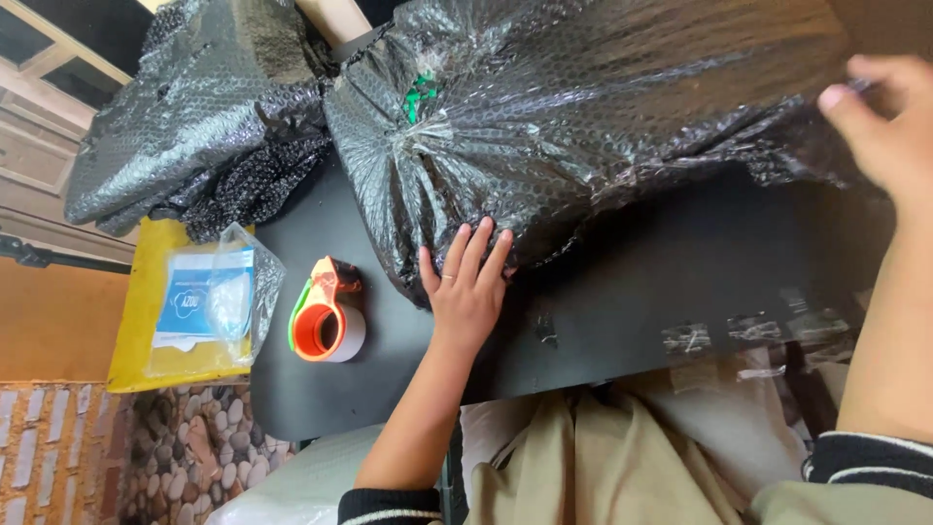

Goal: Wrapping a large object in black bubble wrap and securing it with tape using a dispenser.

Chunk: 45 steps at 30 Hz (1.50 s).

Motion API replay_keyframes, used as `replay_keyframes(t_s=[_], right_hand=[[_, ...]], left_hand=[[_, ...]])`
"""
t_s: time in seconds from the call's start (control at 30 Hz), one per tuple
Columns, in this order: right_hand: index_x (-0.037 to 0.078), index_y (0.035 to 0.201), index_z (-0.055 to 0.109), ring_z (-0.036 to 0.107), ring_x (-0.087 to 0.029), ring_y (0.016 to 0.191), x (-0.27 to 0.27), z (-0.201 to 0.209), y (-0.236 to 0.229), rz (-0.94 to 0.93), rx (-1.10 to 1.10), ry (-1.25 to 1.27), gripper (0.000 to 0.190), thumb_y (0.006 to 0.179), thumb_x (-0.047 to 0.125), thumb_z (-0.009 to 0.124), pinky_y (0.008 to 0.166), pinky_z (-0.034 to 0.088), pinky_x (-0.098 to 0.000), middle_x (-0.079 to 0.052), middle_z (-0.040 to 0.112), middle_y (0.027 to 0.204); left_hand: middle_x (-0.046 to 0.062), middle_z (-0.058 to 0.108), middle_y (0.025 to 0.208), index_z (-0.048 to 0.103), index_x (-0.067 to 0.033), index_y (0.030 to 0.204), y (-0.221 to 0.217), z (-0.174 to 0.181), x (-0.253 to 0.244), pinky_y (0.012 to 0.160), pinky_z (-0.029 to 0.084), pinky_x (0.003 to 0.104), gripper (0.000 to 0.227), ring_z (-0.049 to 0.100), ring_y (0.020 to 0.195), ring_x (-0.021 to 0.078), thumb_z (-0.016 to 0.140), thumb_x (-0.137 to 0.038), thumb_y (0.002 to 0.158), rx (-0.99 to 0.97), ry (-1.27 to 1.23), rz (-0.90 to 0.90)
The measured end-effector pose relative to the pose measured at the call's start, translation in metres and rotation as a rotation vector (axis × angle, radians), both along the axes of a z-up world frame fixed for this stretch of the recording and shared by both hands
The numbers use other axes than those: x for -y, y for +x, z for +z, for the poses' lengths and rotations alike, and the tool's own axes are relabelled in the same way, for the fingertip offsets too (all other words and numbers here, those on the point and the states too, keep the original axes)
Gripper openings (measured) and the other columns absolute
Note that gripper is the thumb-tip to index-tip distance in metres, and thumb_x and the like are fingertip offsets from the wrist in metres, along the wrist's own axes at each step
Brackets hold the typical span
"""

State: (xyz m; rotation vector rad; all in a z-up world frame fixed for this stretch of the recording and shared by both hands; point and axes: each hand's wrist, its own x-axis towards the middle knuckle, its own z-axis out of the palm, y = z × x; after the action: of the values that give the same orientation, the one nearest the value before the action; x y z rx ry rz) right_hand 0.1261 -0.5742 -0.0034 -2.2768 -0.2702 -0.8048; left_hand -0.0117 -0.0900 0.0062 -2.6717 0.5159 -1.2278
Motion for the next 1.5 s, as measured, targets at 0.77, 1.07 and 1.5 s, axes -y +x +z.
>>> replay_keyframes(t_s=[0.77, 1.07, 1.5], right_hand=[[0.001, 0.104, 0.051, 0.072, -0.028, 0.108, -0.041, 0.011, -0.176, 0.089, -0.375, 0.727, 0.015, 0.11, -0.012, 0.057, 0.092, 0.063, -0.0334, -0.019, 0.064, 0.105], [0.009, 0.101, 0.076, 0.072, -0.015, 0.086, -0.073, 0.012, -0.167, 0.274, -0.351, 0.087, 0.017, 0.086, 0.001, 0.074, 0.083, 0.052, -0.0278, -0.002, 0.076, 0.101], [0.018, 0.114, 0.068, 0.059, -0.021, 0.091, -0.134, 0.019, -0.15, 0.103, -0.092, -0.56, 0.054, 0.063, 0.032, 0.079, 0.074, 0.056, -0.0366, 0.002, 0.065, 0.104]], left_hand=[[0.012, 0.053, 0.149, 0.065, -0.0161, 0.129, -0.012, 0.03, 0.028, 0.124, 0.013, 0.064, 0.046, 0.042, 0.145, 0.0372, 0.073, -0.036, 0.089, -0.212, -0.164, -0.325], [-0.005, 0.07, 0.124, 0.069, -0.0227, 0.121, 0.017, 0.006, 0.13, 0.105, 0.042, 0.046, 0.019, 0.062, 0.117, 0.0197, 0.06, -0.018, 0.105, -0.162, 0.107, -0.577], [0.007, 0.067, 0.125, 0.07, -0.0151, 0.097, 0.026, 0.017, 0.16, 0.1, 0.053, 0.057, 0.004, 0.064, 0.121, 0.0324, 0.067, -0.013, 0.099, 0.09, -0.107, -0.802]])
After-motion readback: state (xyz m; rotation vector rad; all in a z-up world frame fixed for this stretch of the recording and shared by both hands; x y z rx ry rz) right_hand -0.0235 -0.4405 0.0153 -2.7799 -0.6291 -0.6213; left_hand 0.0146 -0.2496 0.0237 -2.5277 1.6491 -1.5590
